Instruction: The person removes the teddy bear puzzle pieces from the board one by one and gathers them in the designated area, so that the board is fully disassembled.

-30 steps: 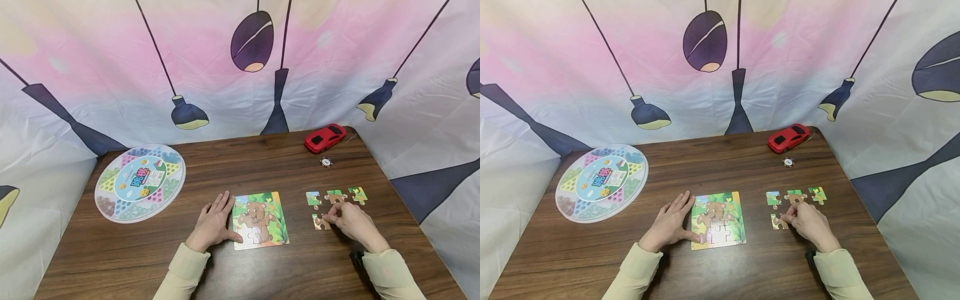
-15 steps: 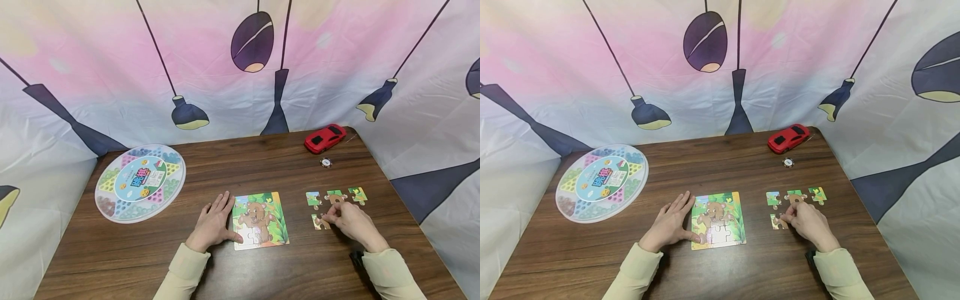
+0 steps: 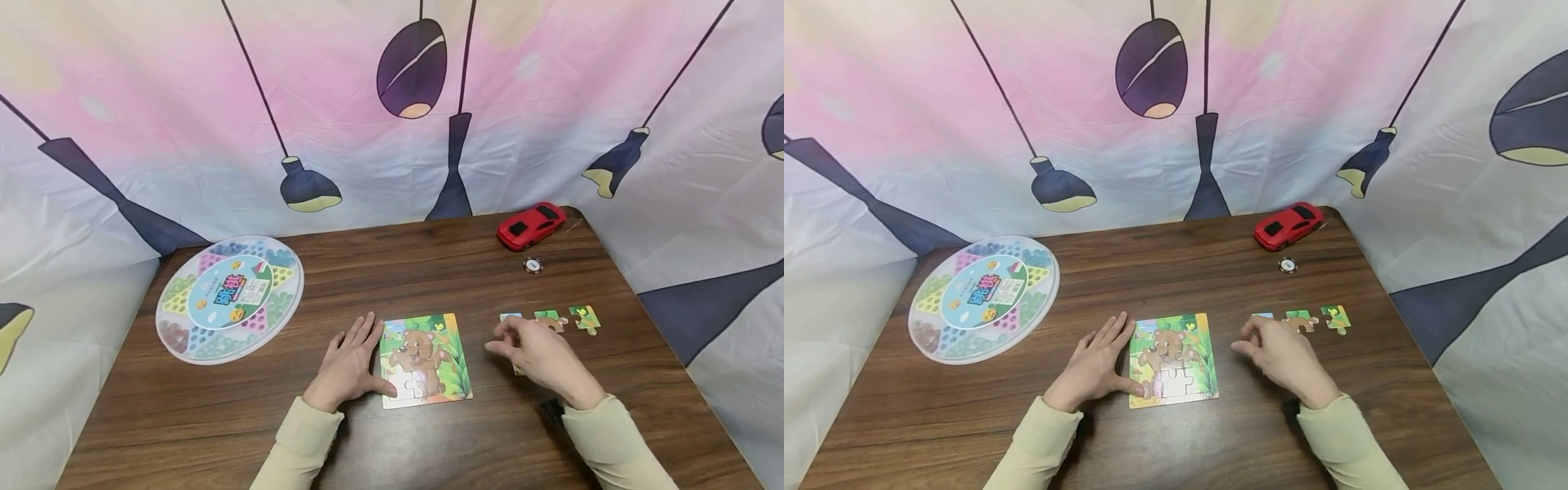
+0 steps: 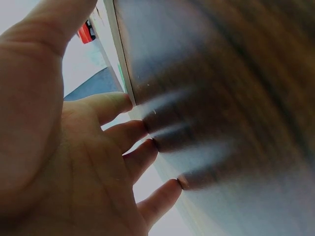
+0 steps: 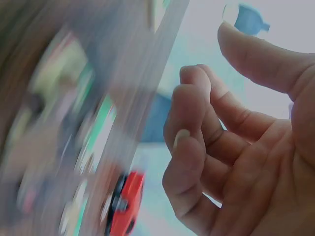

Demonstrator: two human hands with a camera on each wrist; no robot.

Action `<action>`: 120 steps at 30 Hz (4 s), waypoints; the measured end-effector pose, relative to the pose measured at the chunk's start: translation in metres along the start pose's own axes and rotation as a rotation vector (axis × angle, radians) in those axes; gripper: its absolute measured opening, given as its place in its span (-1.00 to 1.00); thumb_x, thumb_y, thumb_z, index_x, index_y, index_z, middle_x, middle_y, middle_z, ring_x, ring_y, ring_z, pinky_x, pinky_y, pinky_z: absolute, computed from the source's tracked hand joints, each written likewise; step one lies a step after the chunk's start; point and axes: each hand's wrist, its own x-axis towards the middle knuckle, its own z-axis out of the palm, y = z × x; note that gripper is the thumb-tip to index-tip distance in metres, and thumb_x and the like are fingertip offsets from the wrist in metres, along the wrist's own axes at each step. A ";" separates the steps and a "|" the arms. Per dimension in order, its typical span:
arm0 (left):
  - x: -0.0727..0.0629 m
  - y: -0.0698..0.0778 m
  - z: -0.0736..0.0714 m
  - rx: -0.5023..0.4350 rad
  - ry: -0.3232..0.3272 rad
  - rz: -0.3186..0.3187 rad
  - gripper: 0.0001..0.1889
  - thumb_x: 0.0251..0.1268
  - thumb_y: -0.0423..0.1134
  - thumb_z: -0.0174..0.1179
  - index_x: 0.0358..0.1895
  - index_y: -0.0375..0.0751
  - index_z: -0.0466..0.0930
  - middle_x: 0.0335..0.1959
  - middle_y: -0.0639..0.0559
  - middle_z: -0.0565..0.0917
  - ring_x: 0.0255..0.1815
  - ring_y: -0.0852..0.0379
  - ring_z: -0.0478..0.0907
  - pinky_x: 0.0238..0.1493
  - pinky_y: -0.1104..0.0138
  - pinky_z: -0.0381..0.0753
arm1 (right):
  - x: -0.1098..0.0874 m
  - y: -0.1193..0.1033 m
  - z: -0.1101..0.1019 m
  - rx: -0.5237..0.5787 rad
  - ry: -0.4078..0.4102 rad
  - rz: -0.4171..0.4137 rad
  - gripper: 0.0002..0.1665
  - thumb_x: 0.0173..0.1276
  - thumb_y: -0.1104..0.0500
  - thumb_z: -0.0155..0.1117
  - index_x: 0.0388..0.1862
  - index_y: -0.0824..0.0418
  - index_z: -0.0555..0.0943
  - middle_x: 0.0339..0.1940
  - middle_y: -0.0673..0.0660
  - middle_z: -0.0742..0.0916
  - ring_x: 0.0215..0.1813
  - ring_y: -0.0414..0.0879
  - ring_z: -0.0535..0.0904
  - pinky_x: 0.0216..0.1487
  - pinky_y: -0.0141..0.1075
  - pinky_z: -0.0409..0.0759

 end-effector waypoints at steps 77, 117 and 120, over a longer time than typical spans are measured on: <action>0.001 0.001 -0.001 0.014 0.007 0.010 0.29 -0.34 0.38 0.45 0.53 -0.21 0.09 0.56 -0.15 0.01 0.55 -0.10 -0.07 0.35 -0.13 0.10 | 0.041 -0.060 0.071 0.174 -0.330 -0.170 -0.20 0.02 0.34 0.56 0.10 0.04 0.26 -0.02 0.21 0.39 -0.22 0.02 0.47 -0.33 -0.23 0.50; 0.001 0.002 0.000 0.014 0.001 0.006 0.30 -0.34 0.39 0.44 0.53 -0.21 0.08 0.56 -0.15 0.01 0.56 -0.09 -0.08 0.36 -0.12 0.10 | -0.006 -0.002 -0.016 0.320 0.154 -0.074 -0.83 0.33 0.01 0.34 -0.15 0.00 0.66 -0.37 -0.07 0.70 -0.42 -0.12 0.55 -0.52 -0.32 0.49; 0.001 0.002 -0.001 0.015 0.004 0.006 0.30 -0.35 0.39 0.44 0.53 -0.21 0.09 0.56 -0.15 0.01 0.56 -0.09 -0.07 0.36 -0.12 0.11 | -0.017 0.015 -0.032 0.272 0.233 -0.036 -0.80 0.32 -0.01 0.35 -0.17 0.05 0.69 -0.36 -0.02 0.74 -0.43 -0.15 0.56 -0.52 -0.33 0.48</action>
